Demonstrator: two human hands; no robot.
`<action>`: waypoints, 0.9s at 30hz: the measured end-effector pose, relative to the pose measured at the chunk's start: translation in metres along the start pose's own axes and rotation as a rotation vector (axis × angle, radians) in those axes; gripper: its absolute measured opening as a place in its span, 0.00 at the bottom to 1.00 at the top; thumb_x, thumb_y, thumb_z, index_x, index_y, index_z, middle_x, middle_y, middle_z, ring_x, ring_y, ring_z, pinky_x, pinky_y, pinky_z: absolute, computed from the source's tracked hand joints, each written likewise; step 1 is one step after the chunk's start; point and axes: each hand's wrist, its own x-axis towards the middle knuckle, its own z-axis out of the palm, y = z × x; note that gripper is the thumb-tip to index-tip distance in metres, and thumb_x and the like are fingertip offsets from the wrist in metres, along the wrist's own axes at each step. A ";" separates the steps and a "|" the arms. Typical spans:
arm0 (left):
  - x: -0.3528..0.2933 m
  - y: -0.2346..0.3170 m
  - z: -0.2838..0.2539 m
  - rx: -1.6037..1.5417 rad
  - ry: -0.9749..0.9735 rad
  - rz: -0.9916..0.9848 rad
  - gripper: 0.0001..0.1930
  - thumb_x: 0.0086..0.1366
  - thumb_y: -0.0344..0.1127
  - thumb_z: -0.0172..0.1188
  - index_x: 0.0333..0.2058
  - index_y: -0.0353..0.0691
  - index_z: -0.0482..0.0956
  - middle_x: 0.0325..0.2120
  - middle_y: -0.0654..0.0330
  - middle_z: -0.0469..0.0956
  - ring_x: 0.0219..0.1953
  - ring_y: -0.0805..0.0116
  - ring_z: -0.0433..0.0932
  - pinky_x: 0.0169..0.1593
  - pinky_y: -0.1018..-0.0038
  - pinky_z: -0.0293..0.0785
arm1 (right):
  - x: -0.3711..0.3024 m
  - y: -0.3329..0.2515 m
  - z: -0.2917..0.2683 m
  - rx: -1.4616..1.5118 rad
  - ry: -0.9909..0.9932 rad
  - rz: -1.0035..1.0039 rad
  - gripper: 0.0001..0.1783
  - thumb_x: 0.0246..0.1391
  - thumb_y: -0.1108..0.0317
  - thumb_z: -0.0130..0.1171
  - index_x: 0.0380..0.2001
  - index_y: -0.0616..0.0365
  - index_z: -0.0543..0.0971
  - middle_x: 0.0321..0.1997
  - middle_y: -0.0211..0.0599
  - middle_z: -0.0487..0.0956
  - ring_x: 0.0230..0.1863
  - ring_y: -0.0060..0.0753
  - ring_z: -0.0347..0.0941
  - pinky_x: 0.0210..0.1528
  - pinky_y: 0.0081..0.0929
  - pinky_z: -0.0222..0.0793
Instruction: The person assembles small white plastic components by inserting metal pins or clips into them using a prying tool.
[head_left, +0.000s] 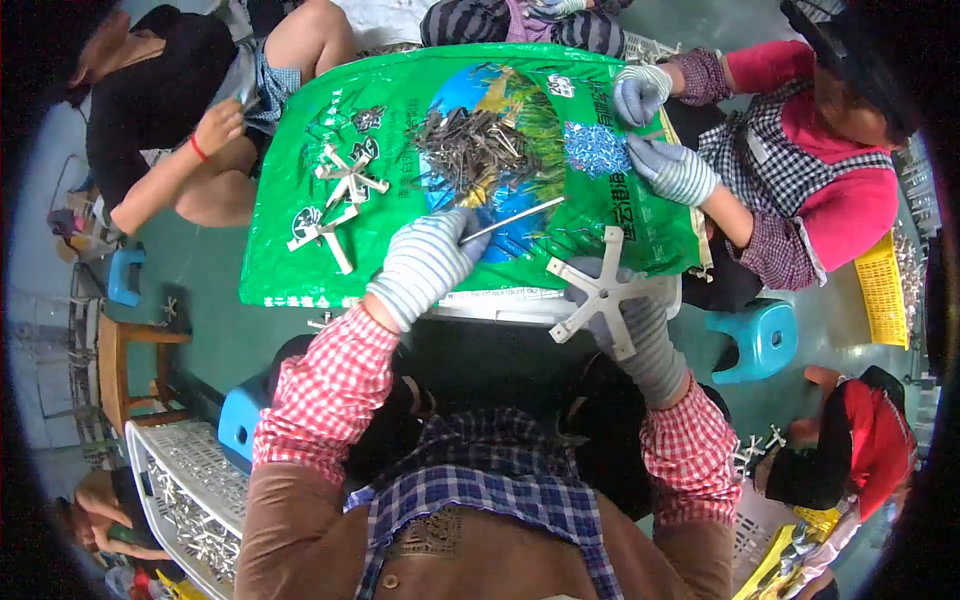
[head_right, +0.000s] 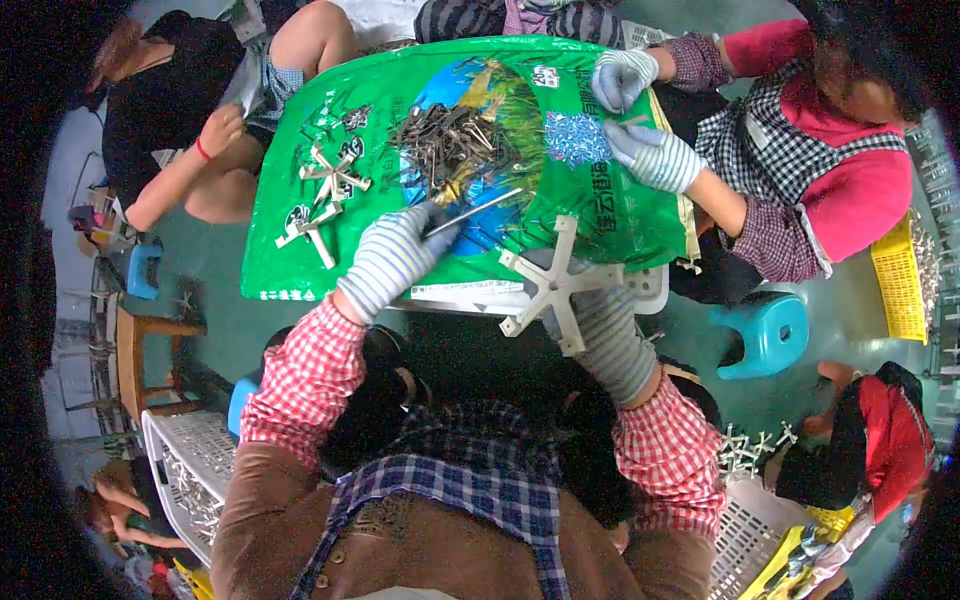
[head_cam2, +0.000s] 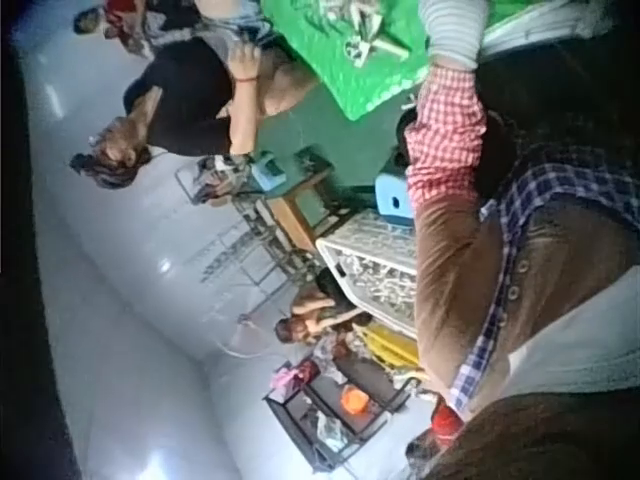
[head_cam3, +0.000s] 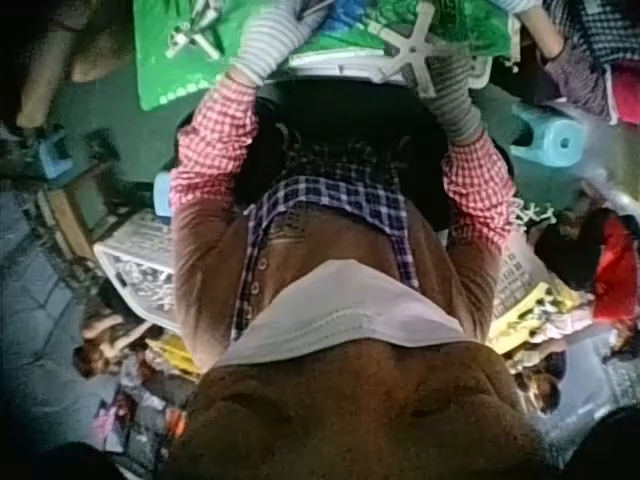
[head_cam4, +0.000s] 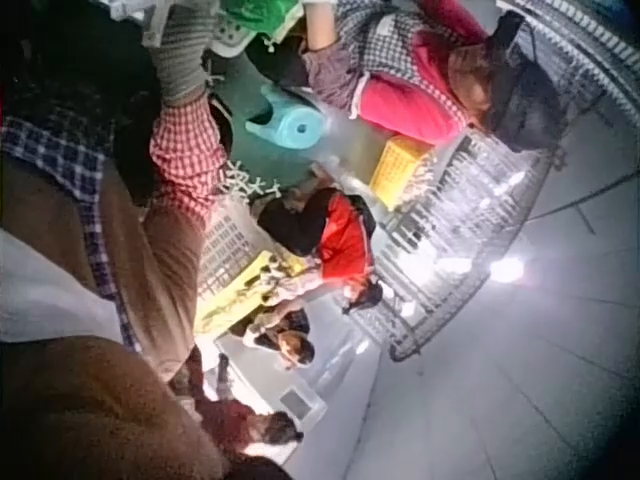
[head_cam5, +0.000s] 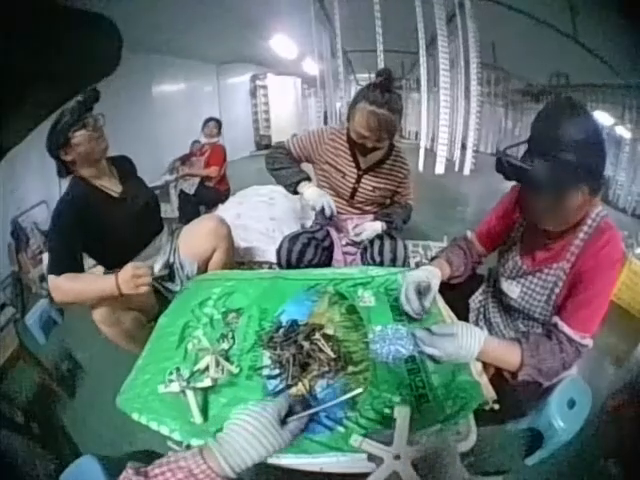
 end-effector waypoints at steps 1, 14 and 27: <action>0.004 -0.001 0.005 0.078 0.051 0.034 0.17 0.58 0.49 0.58 0.34 0.40 0.78 0.23 0.48 0.78 0.27 0.52 0.79 0.32 0.62 0.73 | 0.001 -0.001 0.002 0.008 -0.010 -0.003 0.24 0.51 0.73 0.57 0.53 0.61 0.69 0.44 0.35 0.76 0.43 0.27 0.74 0.42 0.21 0.73; 0.021 0.008 0.014 0.127 -0.069 -0.097 0.18 0.54 0.47 0.57 0.33 0.37 0.78 0.28 0.44 0.78 0.34 0.48 0.78 0.39 0.59 0.74 | 0.017 -0.012 0.014 -1.272 -0.027 -0.660 0.13 0.51 0.68 0.59 0.41 0.57 0.79 0.39 0.38 0.80 0.37 0.36 0.76 0.38 0.33 0.73; -0.006 0.020 -0.012 -0.371 0.007 0.048 0.13 0.51 0.40 0.61 0.32 0.37 0.78 0.25 0.48 0.78 0.31 0.56 0.78 0.37 0.65 0.73 | 0.011 -0.011 0.014 -0.839 0.064 -0.424 0.18 0.51 0.69 0.57 0.46 0.63 0.74 0.42 0.45 0.78 0.42 0.40 0.76 0.44 0.32 0.74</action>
